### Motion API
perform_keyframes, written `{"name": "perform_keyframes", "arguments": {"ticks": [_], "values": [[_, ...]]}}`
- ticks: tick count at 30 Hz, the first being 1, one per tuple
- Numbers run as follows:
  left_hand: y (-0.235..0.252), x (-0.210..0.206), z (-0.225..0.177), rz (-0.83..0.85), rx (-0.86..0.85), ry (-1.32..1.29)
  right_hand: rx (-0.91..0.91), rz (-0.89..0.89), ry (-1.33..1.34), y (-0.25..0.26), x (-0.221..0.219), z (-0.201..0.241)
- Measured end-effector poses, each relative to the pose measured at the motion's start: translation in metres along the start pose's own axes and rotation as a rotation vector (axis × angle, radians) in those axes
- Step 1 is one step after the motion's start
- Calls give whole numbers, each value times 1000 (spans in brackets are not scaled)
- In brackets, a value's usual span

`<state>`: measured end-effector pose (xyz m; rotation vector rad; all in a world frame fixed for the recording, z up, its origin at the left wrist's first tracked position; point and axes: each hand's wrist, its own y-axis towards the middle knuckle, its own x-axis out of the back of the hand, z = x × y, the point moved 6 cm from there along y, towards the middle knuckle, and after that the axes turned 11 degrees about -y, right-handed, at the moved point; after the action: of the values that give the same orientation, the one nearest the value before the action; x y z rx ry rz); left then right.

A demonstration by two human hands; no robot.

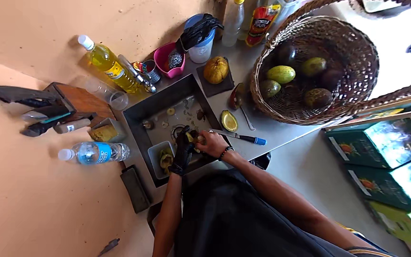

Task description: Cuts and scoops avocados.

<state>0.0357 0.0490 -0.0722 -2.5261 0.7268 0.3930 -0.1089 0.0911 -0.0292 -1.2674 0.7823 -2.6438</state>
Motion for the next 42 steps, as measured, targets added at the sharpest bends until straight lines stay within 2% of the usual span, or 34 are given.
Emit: {"name": "perform_keyframes", "arguments": {"ticks": [4, 7, 11, 15, 17, 19, 22, 24, 27, 32, 35, 37, 40, 42], "values": [[5, 19, 12, 22, 9, 116, -30, 10, -43, -7, -2, -3], [2, 25, 16, 22, 24, -6, -75, 66, -156, -16, 0, -8], [-4, 24, 7, 11, -10, -225, -104, 27, -280, -28, 2, -13], [-8, 20, -2, -29, -31, -368, -169, 126, -376, -33, -4, -14], [-8, 19, -3, -36, -5, -364, -10, -10, -339, -32, 0, -3], [-11, 17, -3, -21, 8, -326, 245, -143, -231, -30, 1, 13], [-17, 7, -11, -26, -13, -249, 474, -196, -182, -23, -6, 29], [-15, 1, -14, -9, -27, -223, 522, -228, -219, -19, -7, 32], [-11, 0, -13, 25, -69, -211, 531, -177, -214, -19, -13, 32], [-9, 5, -7, 47, -94, 7, 599, -210, -282, -24, -13, 31], [-5, 10, -6, 44, -69, -11, 593, -272, -209, -29, -7, 21], [-5, 16, -6, 25, -51, -58, 525, -274, -137, -31, -4, 7], [-6, 27, -5, -69, -29, -115, 316, -15, -97, -33, -7, -17], [-6, 32, -3, -139, -12, -210, 261, -51, -56, -39, -3, -26]]}}
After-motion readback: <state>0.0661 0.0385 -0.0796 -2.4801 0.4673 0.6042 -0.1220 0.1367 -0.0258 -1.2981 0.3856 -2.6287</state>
